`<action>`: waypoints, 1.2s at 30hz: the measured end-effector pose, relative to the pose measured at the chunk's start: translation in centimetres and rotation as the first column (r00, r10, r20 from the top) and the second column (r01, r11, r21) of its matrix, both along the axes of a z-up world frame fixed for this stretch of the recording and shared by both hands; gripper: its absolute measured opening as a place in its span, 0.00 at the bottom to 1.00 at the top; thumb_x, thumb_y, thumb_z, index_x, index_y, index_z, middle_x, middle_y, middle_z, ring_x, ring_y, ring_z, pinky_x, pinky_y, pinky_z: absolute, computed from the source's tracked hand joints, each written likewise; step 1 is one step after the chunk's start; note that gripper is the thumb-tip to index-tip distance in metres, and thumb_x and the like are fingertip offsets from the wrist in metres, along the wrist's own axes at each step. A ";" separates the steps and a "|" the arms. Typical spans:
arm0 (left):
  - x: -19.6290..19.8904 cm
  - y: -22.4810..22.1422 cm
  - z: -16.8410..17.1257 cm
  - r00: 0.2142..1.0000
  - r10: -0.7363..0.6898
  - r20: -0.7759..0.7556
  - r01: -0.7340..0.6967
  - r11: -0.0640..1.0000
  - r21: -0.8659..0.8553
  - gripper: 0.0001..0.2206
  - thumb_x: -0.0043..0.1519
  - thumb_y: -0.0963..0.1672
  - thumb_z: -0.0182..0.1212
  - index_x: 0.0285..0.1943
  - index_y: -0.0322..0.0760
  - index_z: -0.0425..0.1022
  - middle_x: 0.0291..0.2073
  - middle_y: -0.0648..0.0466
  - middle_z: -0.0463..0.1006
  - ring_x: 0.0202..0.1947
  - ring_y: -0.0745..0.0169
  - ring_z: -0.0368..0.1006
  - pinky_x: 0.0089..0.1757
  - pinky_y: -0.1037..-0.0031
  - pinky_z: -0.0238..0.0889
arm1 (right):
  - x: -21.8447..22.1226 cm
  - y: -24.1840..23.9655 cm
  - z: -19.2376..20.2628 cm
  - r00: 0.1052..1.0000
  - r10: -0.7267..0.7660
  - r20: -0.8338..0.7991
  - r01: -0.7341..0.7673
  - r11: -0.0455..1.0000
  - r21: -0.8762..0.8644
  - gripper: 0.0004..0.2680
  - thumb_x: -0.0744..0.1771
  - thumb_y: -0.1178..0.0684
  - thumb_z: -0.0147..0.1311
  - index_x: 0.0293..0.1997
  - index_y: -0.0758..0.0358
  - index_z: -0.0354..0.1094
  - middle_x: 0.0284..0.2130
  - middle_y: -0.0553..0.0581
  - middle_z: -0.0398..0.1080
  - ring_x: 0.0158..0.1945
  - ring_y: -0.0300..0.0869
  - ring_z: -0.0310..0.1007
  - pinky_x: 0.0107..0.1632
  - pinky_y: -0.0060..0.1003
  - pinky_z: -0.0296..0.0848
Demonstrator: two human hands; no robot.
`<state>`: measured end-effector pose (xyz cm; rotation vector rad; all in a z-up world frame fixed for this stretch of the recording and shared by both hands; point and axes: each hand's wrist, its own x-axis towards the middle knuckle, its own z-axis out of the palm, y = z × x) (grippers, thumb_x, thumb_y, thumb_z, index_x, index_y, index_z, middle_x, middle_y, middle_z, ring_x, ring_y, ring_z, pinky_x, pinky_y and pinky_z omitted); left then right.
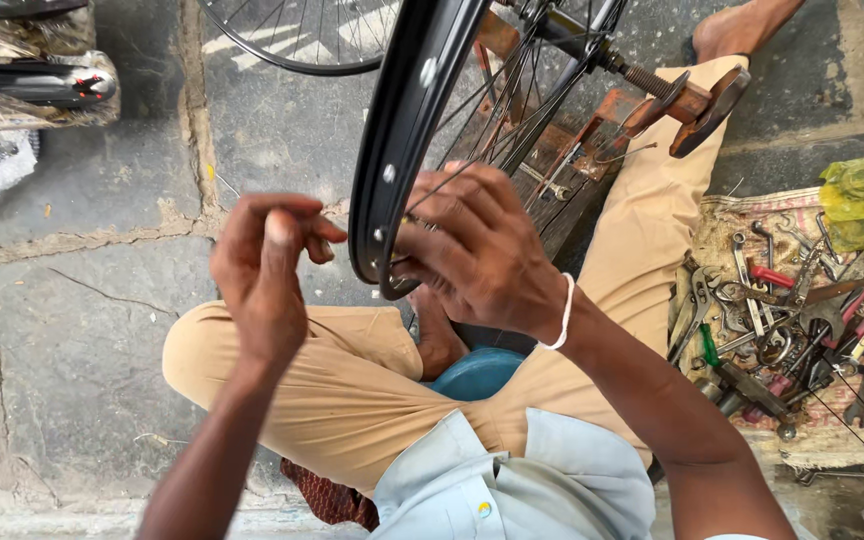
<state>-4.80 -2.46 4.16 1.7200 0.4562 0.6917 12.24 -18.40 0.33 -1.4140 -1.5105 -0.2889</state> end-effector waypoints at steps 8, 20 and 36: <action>-0.7 -4.9 -4.9 0.989 0.070 0.128 -0.079 0.994 0.071 0.15 0.74 0.49 0.59 0.49 0.30 0.70 0.39 0.55 0.70 0.37 0.72 0.64 0.41 0.80 0.60 | -1.5 -0.2 0.9 0.823 -0.115 -0.556 0.265 0.944 0.198 0.08 0.72 0.57 0.56 0.56 0.63 0.63 0.57 0.62 0.70 0.58 0.47 0.75 0.60 0.41 0.75; 3.4 -5.9 -1.8 0.932 0.142 0.334 -0.079 0.978 -0.195 0.17 0.67 0.49 0.67 0.52 0.29 0.71 0.42 0.55 0.73 0.32 0.73 0.70 0.32 0.81 0.66 | 2.4 0.4 1.2 0.890 0.204 -0.407 -0.209 0.977 0.032 0.11 0.69 0.49 0.63 0.55 0.56 0.71 0.50 0.51 0.76 0.55 0.42 0.76 0.65 0.46 0.70; 3.2 -4.6 0.0 0.963 -0.024 0.269 0.057 0.992 -0.115 0.15 0.74 0.46 0.62 0.54 0.24 0.78 0.46 0.51 0.74 0.31 0.73 0.69 0.32 0.81 0.63 | 0.3 1.8 -0.4 0.981 -0.193 0.037 0.179 0.956 0.233 0.18 0.67 0.59 0.62 0.60 0.67 0.59 0.57 0.72 0.68 0.60 0.56 0.73 0.58 0.44 0.77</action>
